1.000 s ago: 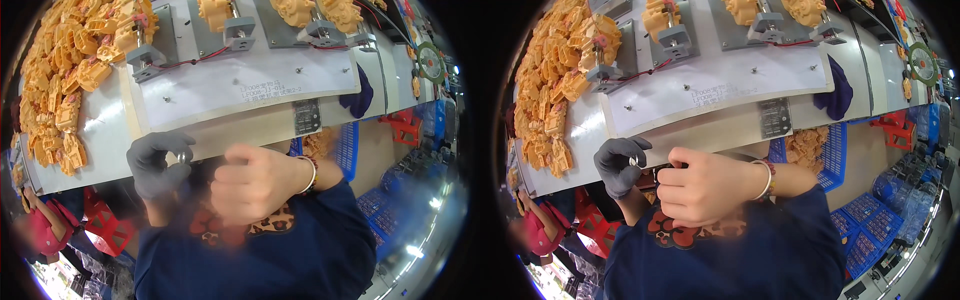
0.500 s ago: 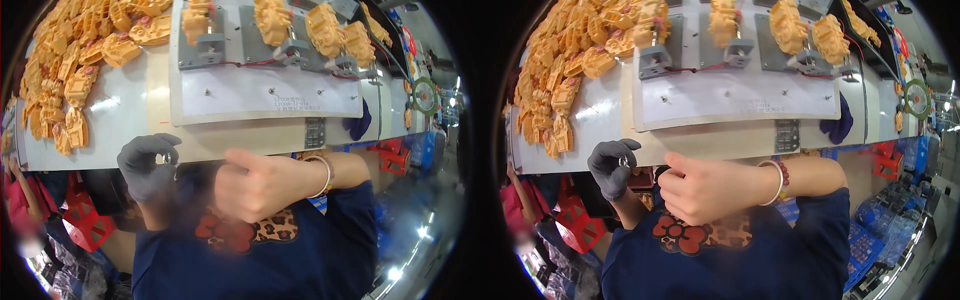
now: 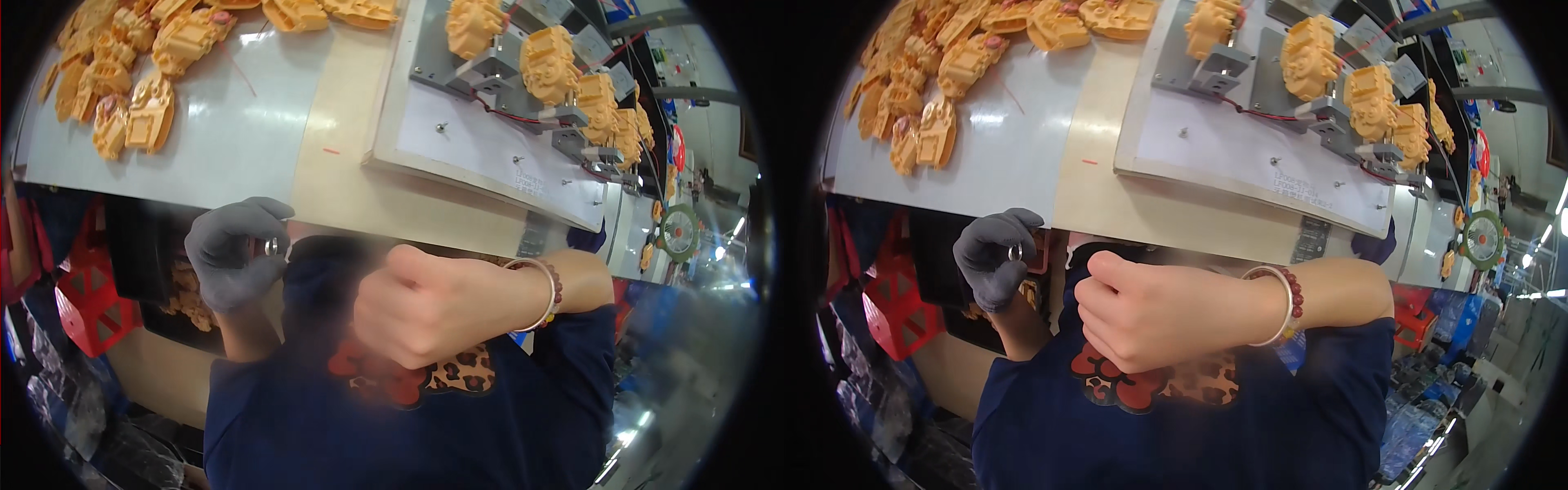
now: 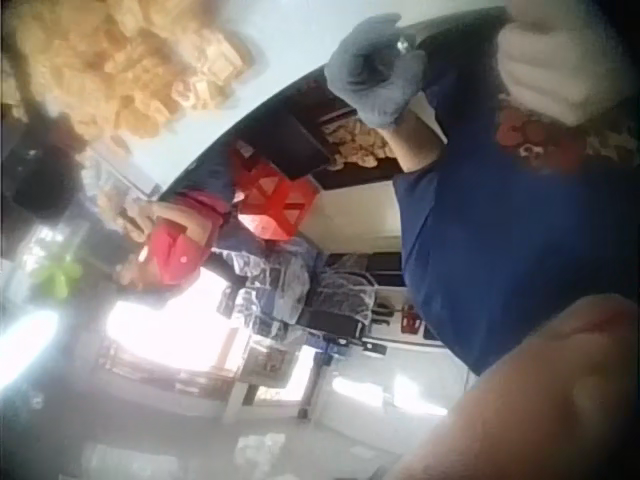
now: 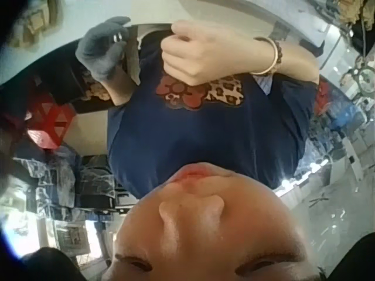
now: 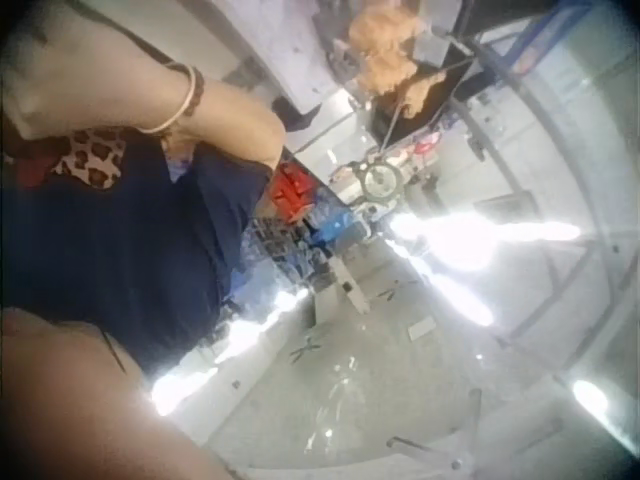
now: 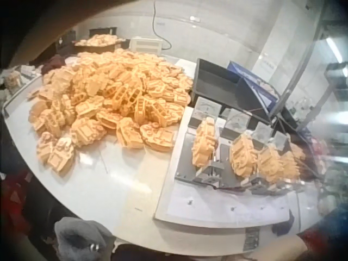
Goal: Testing yellow plastic toy components on a multi-station electrical test fixture.
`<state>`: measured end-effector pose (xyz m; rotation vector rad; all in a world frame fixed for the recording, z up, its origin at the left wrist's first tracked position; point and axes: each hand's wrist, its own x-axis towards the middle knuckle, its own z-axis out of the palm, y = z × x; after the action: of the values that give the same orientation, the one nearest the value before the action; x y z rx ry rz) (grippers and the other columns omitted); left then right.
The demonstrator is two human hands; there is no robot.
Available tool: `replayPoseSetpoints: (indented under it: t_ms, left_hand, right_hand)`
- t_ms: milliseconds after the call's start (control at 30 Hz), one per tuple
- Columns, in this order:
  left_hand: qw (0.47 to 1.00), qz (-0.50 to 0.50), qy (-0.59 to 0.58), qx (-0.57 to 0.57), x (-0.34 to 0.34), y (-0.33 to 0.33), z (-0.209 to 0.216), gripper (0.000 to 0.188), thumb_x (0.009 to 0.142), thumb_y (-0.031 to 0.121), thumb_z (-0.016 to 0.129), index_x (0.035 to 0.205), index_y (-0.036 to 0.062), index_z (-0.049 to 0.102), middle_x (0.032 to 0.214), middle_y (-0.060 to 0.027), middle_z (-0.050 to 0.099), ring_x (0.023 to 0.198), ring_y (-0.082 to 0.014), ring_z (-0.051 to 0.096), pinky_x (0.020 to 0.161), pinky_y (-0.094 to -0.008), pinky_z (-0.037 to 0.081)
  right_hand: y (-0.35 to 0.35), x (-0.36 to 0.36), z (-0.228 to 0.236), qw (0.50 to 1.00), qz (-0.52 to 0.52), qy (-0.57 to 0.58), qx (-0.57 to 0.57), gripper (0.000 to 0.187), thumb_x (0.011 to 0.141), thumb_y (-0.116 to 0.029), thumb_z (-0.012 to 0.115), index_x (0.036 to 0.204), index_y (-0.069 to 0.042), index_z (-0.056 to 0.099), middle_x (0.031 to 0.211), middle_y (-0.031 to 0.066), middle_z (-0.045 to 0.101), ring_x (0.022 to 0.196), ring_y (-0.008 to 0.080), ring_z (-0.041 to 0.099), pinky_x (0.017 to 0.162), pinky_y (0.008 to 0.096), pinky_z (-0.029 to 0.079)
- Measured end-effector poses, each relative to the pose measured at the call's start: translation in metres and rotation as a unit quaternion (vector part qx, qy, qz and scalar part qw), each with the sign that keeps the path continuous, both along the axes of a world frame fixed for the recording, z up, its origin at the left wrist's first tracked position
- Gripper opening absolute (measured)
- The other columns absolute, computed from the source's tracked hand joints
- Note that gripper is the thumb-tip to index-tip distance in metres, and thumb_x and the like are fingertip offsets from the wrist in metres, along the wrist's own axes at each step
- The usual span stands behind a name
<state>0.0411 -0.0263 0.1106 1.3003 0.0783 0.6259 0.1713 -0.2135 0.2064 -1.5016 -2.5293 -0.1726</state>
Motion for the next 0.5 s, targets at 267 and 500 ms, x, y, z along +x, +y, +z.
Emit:
replayPoseSetpoints:
  t_ms: [267,500]
  left_hand:
    - [0.961,0.039,-0.182,0.203,0.005,-0.007,0.020,0.025,0.072,0.020,0.076,0.076,0.0055,0.055,0.064,-0.0052,0.057,0.056,-0.0225,0.054,0.067,-0.0420,0.049]
    - [0.932,-0.030,-0.243,0.269,0.017,-0.006,0.042,0.022,0.083,0.025,0.069,0.077,0.0088,0.057,0.073,-0.0023,0.062,0.072,-0.0267,0.061,0.067,-0.0437,0.051]
  right_hand:
    - [0.015,-0.014,-0.002,0.998,0.054,0.030,0.004,0.016,0.059,-0.020,0.058,0.057,-0.013,0.044,0.057,-0.0021,0.035,0.054,0.0121,0.038,0.051,0.0252,0.025]
    - [0.014,-0.016,0.005,0.995,0.081,0.031,-0.041,0.016,0.066,-0.022,0.058,0.062,-0.007,0.055,0.060,-0.0015,0.047,0.063,0.0161,0.044,0.065,0.0283,0.036]
